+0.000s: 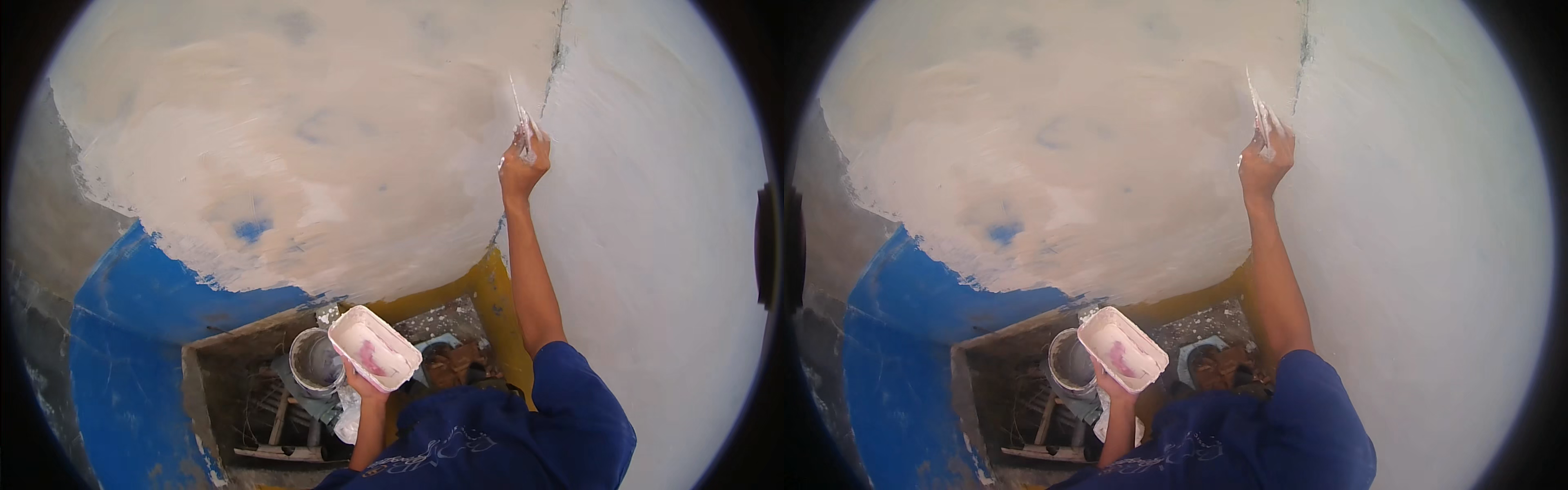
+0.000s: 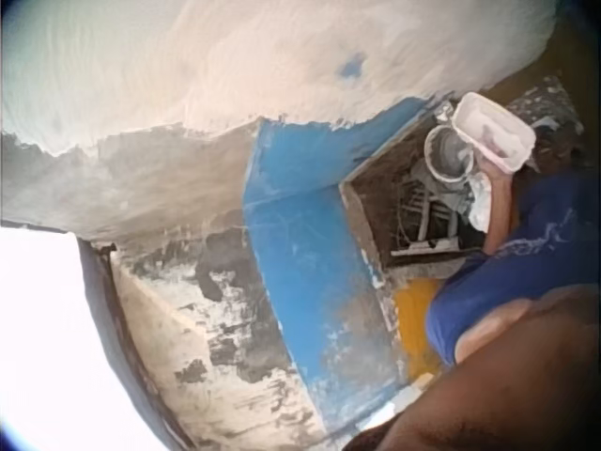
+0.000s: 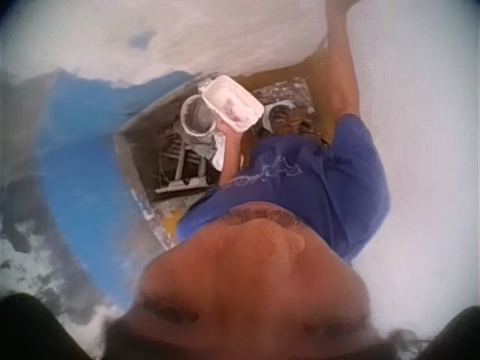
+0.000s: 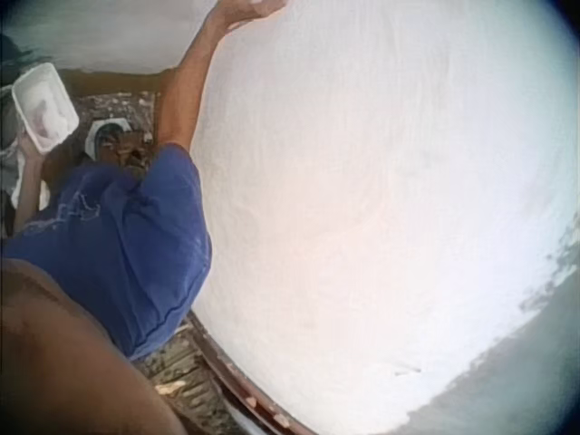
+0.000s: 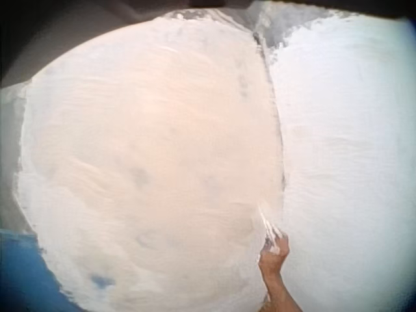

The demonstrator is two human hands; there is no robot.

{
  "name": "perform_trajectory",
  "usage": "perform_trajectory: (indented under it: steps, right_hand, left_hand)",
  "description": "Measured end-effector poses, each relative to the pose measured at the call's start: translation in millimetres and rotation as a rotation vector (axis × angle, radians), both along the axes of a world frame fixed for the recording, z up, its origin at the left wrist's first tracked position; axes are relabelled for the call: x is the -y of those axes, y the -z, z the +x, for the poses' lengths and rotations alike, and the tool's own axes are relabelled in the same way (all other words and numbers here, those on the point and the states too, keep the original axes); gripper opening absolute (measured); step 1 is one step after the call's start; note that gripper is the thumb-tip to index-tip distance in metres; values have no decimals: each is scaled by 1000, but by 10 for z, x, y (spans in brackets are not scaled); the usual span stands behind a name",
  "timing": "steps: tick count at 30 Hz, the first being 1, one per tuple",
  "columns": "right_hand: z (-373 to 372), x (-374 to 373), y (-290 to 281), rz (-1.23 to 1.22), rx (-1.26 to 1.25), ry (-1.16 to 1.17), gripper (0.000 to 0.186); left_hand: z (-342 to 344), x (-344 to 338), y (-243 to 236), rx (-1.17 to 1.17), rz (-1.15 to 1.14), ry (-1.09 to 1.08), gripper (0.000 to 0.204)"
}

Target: The person uses a putty knife to scrape white putty from a plastic container and spreads it across a blue and white interior wall.

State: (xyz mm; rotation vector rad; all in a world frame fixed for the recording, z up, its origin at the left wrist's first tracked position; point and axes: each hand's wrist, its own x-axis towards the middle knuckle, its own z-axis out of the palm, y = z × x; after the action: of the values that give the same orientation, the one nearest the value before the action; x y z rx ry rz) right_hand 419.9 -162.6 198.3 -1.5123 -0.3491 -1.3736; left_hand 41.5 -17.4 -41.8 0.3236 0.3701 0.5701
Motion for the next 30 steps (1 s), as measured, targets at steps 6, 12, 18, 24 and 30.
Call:
perform_trajectory:
  steps: [6,12,18,24,30]
  right_hand:
    - [-288,-481,329,-253,25,-154,47]
    - [-381,-305,200,-120,-53,-281,32]
    - [148,57,-261,19,-195,1,40]
    - [-670,-670,158,-360,60,-293,53]
    - [-142,-76,-158,-34,-32,-62,31]
  left_hand:
    - [-74,-18,246,37,-78,22,68]
    - [-95,-75,301,105,-119,31,65]
    - [47,-44,182,98,-26,35,66]
    - [72,-47,171,41,-124,52,69]
    - [110,-42,244,7,-66,54,69]
